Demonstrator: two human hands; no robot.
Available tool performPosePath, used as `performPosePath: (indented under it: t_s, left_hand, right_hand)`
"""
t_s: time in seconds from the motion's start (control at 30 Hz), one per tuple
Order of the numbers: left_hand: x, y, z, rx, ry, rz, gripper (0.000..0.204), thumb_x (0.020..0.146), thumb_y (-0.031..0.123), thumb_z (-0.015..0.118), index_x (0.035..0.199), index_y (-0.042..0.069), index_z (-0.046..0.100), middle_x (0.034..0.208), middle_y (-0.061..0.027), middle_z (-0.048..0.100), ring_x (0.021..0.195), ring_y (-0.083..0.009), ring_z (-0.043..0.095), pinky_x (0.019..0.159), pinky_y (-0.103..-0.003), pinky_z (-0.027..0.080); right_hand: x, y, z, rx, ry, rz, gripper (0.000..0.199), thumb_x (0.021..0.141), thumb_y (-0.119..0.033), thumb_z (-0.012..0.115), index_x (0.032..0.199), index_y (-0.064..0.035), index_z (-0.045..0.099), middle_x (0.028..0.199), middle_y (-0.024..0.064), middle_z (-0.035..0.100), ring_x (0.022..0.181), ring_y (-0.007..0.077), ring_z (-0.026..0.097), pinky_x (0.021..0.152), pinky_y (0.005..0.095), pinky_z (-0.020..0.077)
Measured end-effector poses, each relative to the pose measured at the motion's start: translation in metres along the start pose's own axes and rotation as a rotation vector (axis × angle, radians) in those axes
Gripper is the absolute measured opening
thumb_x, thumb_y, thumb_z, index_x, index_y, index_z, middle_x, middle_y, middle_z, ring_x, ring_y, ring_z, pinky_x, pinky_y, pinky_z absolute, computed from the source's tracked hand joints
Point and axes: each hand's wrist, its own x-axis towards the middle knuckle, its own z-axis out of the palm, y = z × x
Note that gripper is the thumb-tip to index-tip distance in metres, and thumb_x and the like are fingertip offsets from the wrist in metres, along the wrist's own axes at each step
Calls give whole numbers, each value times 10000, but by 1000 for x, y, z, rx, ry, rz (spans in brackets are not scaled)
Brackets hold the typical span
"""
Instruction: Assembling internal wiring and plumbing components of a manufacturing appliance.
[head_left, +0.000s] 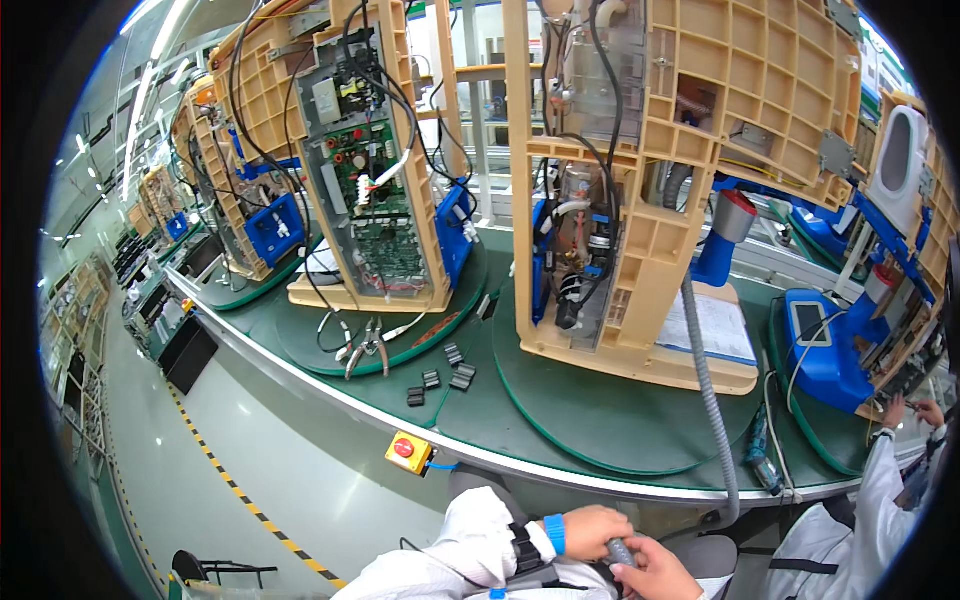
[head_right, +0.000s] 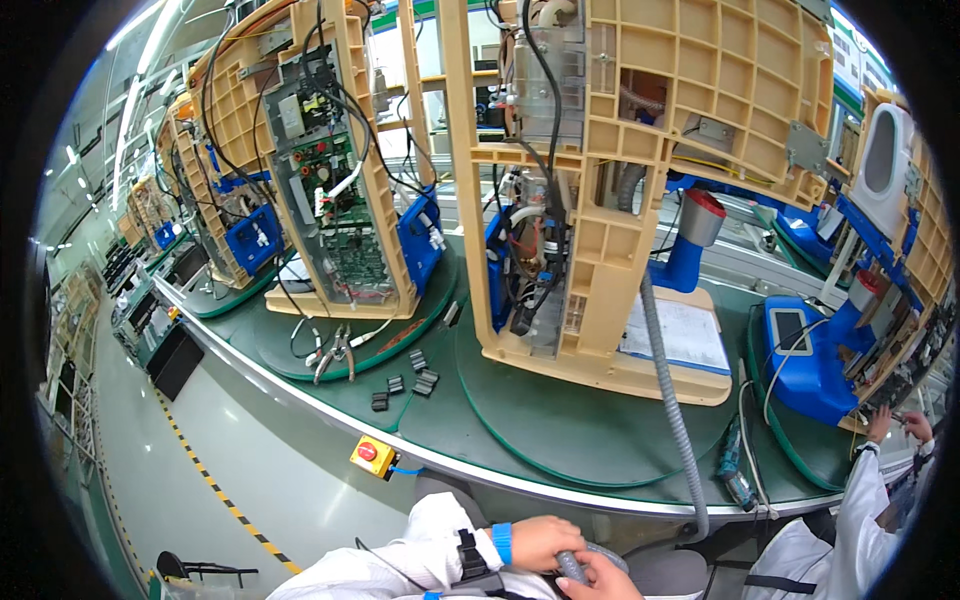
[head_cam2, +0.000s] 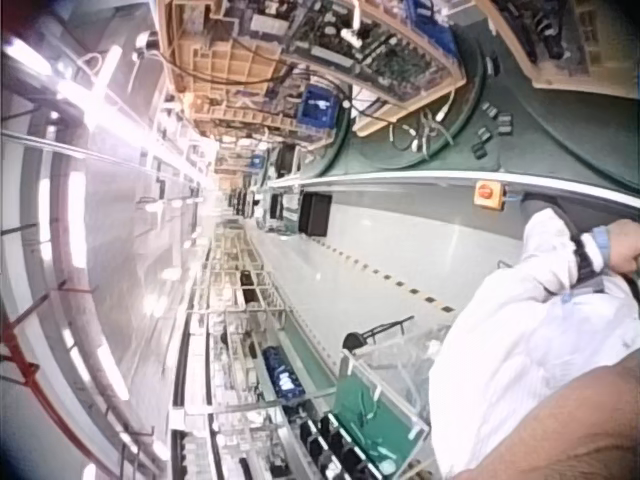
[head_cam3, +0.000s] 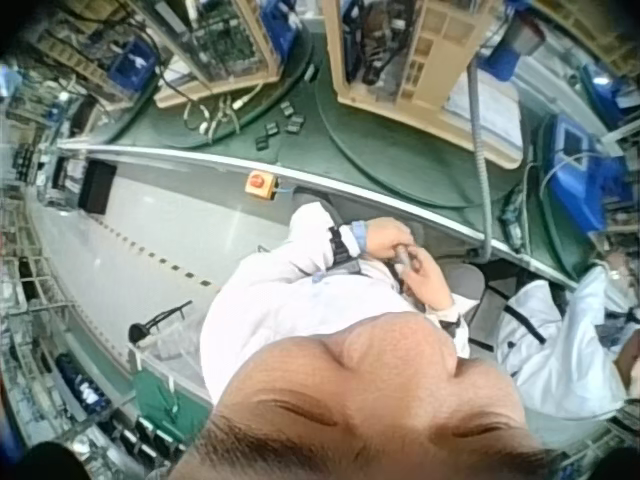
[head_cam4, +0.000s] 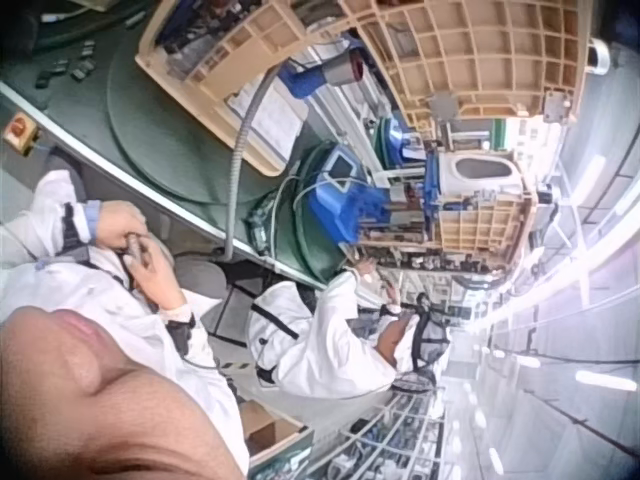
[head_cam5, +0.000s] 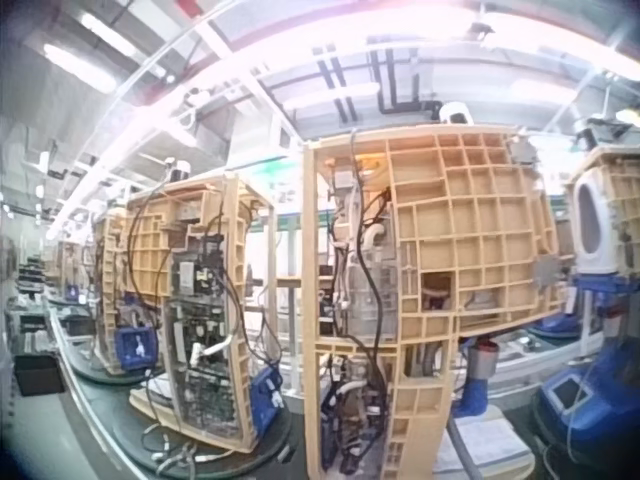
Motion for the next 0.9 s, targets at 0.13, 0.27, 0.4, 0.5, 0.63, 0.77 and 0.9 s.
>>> performPosePath:
  t_s: [0.13, 0.27, 0.4, 0.5, 0.63, 0.77, 0.9]
  left_hand:
    - [-28, -18, -16, -32, 182, -273, 275, 732, 50, 663, 1003, 73, 622, 913, -127, 619, 902, -357, 617, 790, -426, 503]
    - [-84, -49, -36, -81, 563, -568, 288, 747, 4, 660, 1031, 50, 642, 955, -117, 673, 907, -258, 655, 820, -341, 511]
    - [-131, -39, -82, -101, 826, -587, 238, 807, -26, 665, 1037, 36, 656, 955, -92, 694, 907, -174, 658, 833, -311, 514]
    - [-123, -17, -123, -40, 703, -525, 241, 803, 14, 664, 1040, 57, 657, 914, -108, 699, 859, -236, 684, 779, -344, 536]
    - [-115, 12, -159, 229, 234, -580, 230, 795, 99, 662, 1023, 69, 659, 856, -142, 688, 819, -310, 681, 720, -401, 536]
    - [-92, 22, -114, -24, 32, -325, 241, 765, 193, 690, 976, 78, 670, 771, -163, 672, 736, -358, 663, 673, -452, 517]
    - [-63, 27, -43, -59, -16, -318, 215, 669, 81, 627, 874, 15, 639, 789, -211, 652, 803, -415, 635, 715, -488, 494]
  right_hand:
    - [-27, -17, -4, -37, 167, -296, 456, 882, 12, 627, 1322, 9, 508, 961, 53, 632, 684, 90, 564, 565, 222, 442]
    - [-120, -21, -56, 99, 275, -407, 498, 873, -139, 657, 1333, -15, 509, 825, 39, 609, 611, 84, 518, 514, 224, 393]
    - [-145, 26, -117, -14, 109, -73, 470, 894, -43, 669, 1331, 15, 504, 947, 108, 668, 788, 171, 654, 659, 292, 540]
    - [-100, 26, -88, 3, -257, 94, 461, 909, -3, 645, 1346, 28, 503, 1250, 104, 609, 1126, 184, 571, 970, 341, 472]
    - [-55, -27, -35, -100, -305, 32, 513, 913, -70, 638, 1385, -1, 450, 1122, 104, 620, 955, 180, 594, 816, 306, 486]
    - [-11, -68, 13, -179, -292, -62, 583, 913, -66, 612, 1441, -37, 367, 1016, 74, 628, 778, 157, 607, 678, 289, 505]
    - [31, -50, 39, -415, -184, -228, 523, 941, -10, 558, 1430, -35, 375, 1042, 71, 625, 819, 170, 602, 688, 287, 497]
